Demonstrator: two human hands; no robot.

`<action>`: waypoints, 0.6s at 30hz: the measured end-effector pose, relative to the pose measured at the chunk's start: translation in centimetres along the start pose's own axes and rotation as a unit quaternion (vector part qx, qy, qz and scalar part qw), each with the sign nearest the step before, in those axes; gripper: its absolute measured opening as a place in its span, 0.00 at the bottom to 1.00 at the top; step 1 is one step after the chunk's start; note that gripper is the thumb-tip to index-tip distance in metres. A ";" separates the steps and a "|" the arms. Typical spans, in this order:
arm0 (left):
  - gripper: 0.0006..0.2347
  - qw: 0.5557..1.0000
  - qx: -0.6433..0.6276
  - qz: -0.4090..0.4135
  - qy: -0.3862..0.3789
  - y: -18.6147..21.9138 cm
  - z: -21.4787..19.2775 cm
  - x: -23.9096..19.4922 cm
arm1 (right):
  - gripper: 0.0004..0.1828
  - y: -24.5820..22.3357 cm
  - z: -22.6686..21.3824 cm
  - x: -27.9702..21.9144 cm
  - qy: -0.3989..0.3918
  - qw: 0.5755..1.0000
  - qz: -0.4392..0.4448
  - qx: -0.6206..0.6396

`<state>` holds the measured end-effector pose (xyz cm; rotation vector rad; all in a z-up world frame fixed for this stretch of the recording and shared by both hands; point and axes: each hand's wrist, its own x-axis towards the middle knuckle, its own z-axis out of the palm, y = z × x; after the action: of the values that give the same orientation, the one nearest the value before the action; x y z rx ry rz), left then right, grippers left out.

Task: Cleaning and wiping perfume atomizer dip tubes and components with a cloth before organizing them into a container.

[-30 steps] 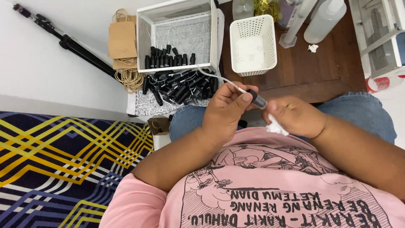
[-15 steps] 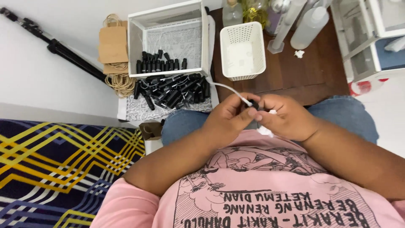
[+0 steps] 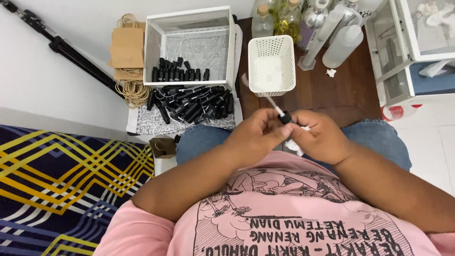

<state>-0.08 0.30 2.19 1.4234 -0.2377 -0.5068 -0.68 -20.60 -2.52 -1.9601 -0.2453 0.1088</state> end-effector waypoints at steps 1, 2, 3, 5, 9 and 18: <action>0.17 0.997 0.059 -0.054 -0.005 2.1 -0.2 -0.6 | 0.15 0.3 0.0 0.2 0.023 0.999 0.023 0.015; 0.17 0.997 0.061 -0.050 -0.005 2.1 -0.2 -0.7 | 0.15 0.6 0.0 0.3 0.024 0.999 0.019 0.014; 0.17 0.989 0.126 -0.070 -0.016 2.1 -0.3 -0.7 | 0.15 0.8 0.0 0.5 0.048 0.996 0.069 0.003; 0.17 0.977 0.188 -0.092 -0.027 2.9 -0.4 -1.2 | 0.15 1.1 0.1 0.5 0.070 0.990 0.121 -0.007; 0.14 0.971 0.117 0.080 -0.190 8.0 -0.8 -3.3 | 0.16 1.0 0.3 0.0 0.080 0.987 0.136 0.018; 0.18 0.946 0.056 0.147 -0.282 21.6 -1.9 -9.8 | 0.15 3.3 0.6 0.4 0.103 0.980 0.168 0.022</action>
<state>-3.62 7.93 24.44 1.2934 -0.9384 -0.6512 0.04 -21.22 -5.79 -1.9357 0.2239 0.1266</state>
